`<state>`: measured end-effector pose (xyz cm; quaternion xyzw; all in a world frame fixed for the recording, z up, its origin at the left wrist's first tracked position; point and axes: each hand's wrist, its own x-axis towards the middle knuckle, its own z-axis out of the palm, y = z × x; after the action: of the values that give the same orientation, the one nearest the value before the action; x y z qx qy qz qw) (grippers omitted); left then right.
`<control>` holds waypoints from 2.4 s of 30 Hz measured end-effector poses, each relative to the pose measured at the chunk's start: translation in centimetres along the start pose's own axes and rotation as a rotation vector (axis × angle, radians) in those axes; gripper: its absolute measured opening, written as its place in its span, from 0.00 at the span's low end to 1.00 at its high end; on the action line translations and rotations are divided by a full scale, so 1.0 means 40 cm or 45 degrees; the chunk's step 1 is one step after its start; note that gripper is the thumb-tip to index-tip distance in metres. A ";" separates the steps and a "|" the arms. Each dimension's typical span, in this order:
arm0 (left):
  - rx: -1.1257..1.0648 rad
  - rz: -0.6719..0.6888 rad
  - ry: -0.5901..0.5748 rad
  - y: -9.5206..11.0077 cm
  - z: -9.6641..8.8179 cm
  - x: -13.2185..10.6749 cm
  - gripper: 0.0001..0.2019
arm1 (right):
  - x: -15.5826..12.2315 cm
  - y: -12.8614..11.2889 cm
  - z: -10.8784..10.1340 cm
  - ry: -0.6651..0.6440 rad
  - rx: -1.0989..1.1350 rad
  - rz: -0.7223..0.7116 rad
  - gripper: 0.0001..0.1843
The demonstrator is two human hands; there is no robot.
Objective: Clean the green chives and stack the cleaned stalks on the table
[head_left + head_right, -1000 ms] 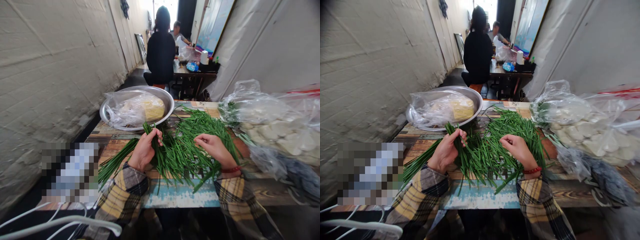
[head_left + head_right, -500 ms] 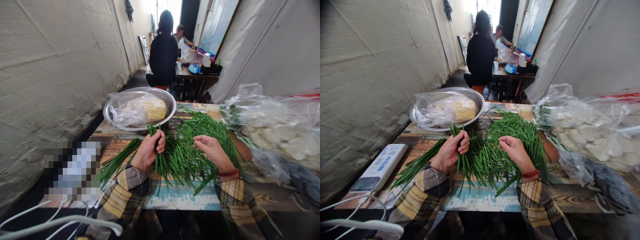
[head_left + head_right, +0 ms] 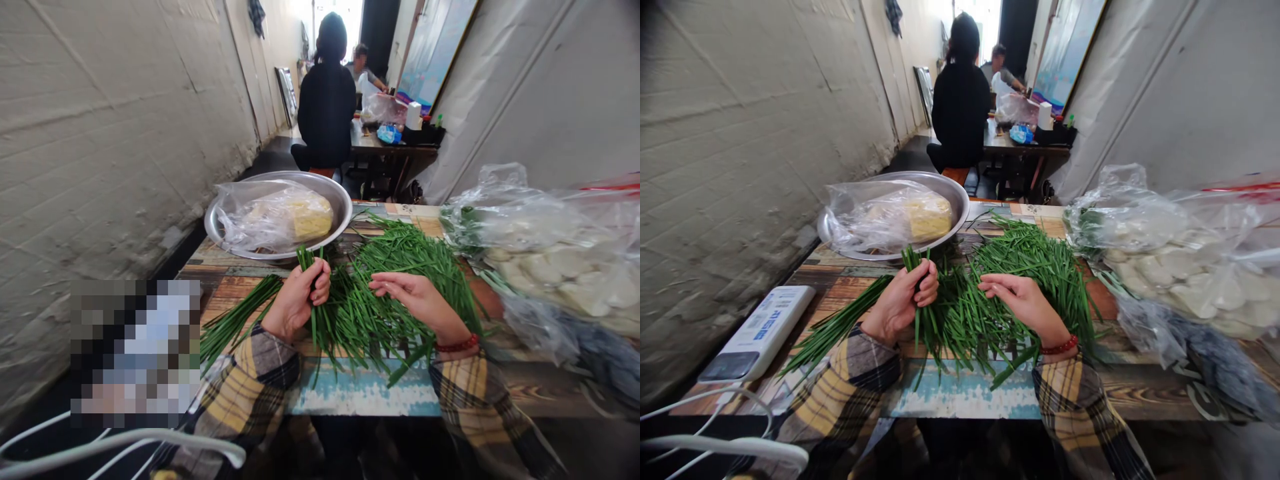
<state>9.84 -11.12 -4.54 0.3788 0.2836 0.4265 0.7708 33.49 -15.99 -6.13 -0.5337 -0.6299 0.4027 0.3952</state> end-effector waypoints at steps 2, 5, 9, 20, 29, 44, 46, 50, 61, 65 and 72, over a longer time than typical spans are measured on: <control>0.012 0.007 0.000 0.000 0.000 0.000 0.12 | 0.002 0.011 -0.010 0.102 -0.122 0.012 0.18; 0.023 0.004 0.001 0.001 -0.001 0.000 0.11 | 0.003 0.029 -0.022 0.239 -0.371 0.103 0.15; 0.042 0.010 0.008 0.001 -0.001 -0.001 0.11 | -0.002 0.038 -0.014 0.137 -0.800 0.075 0.09; 0.033 0.031 -0.005 -0.006 -0.007 0.000 0.11 | 0.011 0.048 -0.010 0.276 -0.079 0.201 0.12; 0.042 0.030 0.012 0.000 0.001 -0.003 0.11 | -0.008 -0.021 0.005 0.027 0.421 0.274 0.16; 0.045 0.029 0.016 -0.005 0.000 -0.003 0.12 | 0.009 0.030 0.025 0.135 0.027 0.015 0.10; 0.047 0.030 0.018 -0.005 0.000 -0.003 0.12 | 0.010 0.025 0.029 0.153 0.043 -0.028 0.10; 0.057 0.020 0.028 -0.006 -0.001 -0.003 0.12 | 0.011 0.021 0.034 0.201 0.046 -0.057 0.10; 0.046 0.008 0.030 -0.008 -0.002 -0.002 0.13 | 0.009 0.012 0.023 0.358 -0.279 -0.137 0.09; 0.053 0.015 0.046 -0.011 -0.003 -0.002 0.13 | 0.010 0.012 0.024 0.335 -0.241 -0.128 0.09; 0.150 -0.007 0.091 -0.020 0.004 -0.003 0.17 | 0.007 0.000 0.038 0.247 -0.161 -0.169 0.09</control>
<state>10.26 -11.57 -5.10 0.4072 0.3366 0.4204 0.7377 32.06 -15.84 -6.65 -0.5511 -0.6468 0.2818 0.4456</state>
